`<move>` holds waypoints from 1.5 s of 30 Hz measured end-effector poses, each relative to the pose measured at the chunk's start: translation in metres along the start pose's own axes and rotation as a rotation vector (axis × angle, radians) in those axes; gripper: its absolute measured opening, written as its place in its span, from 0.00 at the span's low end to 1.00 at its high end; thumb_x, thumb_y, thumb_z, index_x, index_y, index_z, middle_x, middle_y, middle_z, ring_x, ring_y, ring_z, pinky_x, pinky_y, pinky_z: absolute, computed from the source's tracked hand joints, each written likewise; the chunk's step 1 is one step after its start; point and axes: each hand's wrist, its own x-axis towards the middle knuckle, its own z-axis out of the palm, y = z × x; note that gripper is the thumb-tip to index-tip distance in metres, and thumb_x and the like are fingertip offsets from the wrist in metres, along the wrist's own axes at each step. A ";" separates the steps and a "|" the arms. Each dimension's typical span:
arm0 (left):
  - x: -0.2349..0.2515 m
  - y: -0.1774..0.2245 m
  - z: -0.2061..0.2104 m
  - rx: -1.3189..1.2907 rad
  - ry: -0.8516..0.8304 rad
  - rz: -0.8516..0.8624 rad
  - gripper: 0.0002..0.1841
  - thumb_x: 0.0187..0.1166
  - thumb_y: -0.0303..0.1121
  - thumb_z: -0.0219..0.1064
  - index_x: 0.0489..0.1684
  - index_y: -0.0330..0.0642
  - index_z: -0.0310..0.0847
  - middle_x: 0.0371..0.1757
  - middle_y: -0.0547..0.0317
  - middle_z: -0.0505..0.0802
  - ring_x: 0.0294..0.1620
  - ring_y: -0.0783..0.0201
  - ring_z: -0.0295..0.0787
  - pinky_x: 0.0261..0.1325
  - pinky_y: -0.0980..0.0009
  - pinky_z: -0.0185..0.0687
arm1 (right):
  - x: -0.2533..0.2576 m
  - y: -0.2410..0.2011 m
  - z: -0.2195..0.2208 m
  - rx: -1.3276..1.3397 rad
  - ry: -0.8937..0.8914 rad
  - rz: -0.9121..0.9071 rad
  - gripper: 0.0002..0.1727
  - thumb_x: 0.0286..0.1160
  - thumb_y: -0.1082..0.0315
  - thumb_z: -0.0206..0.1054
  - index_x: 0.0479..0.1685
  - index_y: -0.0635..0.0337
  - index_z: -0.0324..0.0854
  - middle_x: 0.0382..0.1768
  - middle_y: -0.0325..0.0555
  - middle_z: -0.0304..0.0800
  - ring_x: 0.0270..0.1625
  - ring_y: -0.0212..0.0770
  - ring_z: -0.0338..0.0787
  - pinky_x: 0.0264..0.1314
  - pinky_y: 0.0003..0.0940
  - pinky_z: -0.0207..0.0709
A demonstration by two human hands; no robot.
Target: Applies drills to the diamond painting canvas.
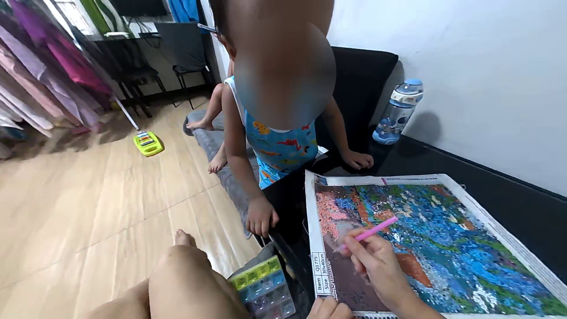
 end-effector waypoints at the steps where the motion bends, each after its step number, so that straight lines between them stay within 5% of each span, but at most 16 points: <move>1: 0.001 0.000 0.000 -0.001 0.007 0.003 0.08 0.74 0.22 0.65 0.33 0.35 0.92 0.32 0.47 0.93 0.37 0.49 0.89 0.46 0.60 0.81 | 0.000 0.000 0.000 0.004 -0.001 -0.004 0.07 0.79 0.71 0.60 0.38 0.59 0.84 0.27 0.26 0.88 0.18 0.12 0.75 0.20 0.09 0.67; 26: 0.004 -0.003 0.004 -0.040 0.075 -0.014 0.05 0.71 0.27 0.70 0.27 0.41 0.92 0.33 0.55 0.93 0.44 0.56 0.89 0.53 0.67 0.78 | -0.002 0.000 -0.004 0.000 -0.015 0.029 0.07 0.80 0.72 0.61 0.37 0.56 0.84 0.26 0.27 0.88 0.18 0.14 0.75 0.21 0.10 0.69; 30: -0.003 -0.009 -0.004 0.003 0.102 -0.094 0.10 0.72 0.25 0.67 0.45 0.39 0.93 0.49 0.49 0.95 0.55 0.50 0.91 0.61 0.58 0.81 | -0.001 -0.002 -0.006 0.053 0.000 0.021 0.08 0.81 0.72 0.60 0.37 0.55 0.85 0.26 0.28 0.89 0.17 0.15 0.76 0.20 0.10 0.70; 35: -0.001 -0.028 -0.010 0.066 0.089 -0.167 0.23 0.76 0.29 0.65 0.69 0.27 0.82 0.72 0.36 0.87 0.74 0.37 0.83 0.77 0.47 0.74 | 0.000 -0.009 -0.005 0.135 0.025 0.064 0.09 0.83 0.72 0.57 0.38 0.56 0.83 0.26 0.28 0.89 0.16 0.17 0.76 0.18 0.11 0.70; 40: 0.006 -0.041 -0.011 0.011 0.097 -0.281 0.29 0.85 0.38 0.56 0.76 0.20 0.73 0.77 0.29 0.81 0.80 0.31 0.75 0.82 0.43 0.65 | 0.002 -0.019 -0.006 0.271 0.089 0.115 0.12 0.85 0.74 0.53 0.37 0.57 0.82 0.25 0.30 0.90 0.15 0.18 0.77 0.17 0.12 0.70; 45: 0.025 -0.064 -0.012 -0.069 0.176 -0.388 0.28 0.87 0.38 0.53 0.77 0.21 0.72 0.76 0.33 0.83 0.80 0.32 0.75 0.83 0.42 0.65 | 0.003 -0.026 -0.007 0.324 0.089 0.157 0.13 0.85 0.74 0.52 0.36 0.57 0.81 0.23 0.31 0.90 0.15 0.19 0.77 0.16 0.12 0.70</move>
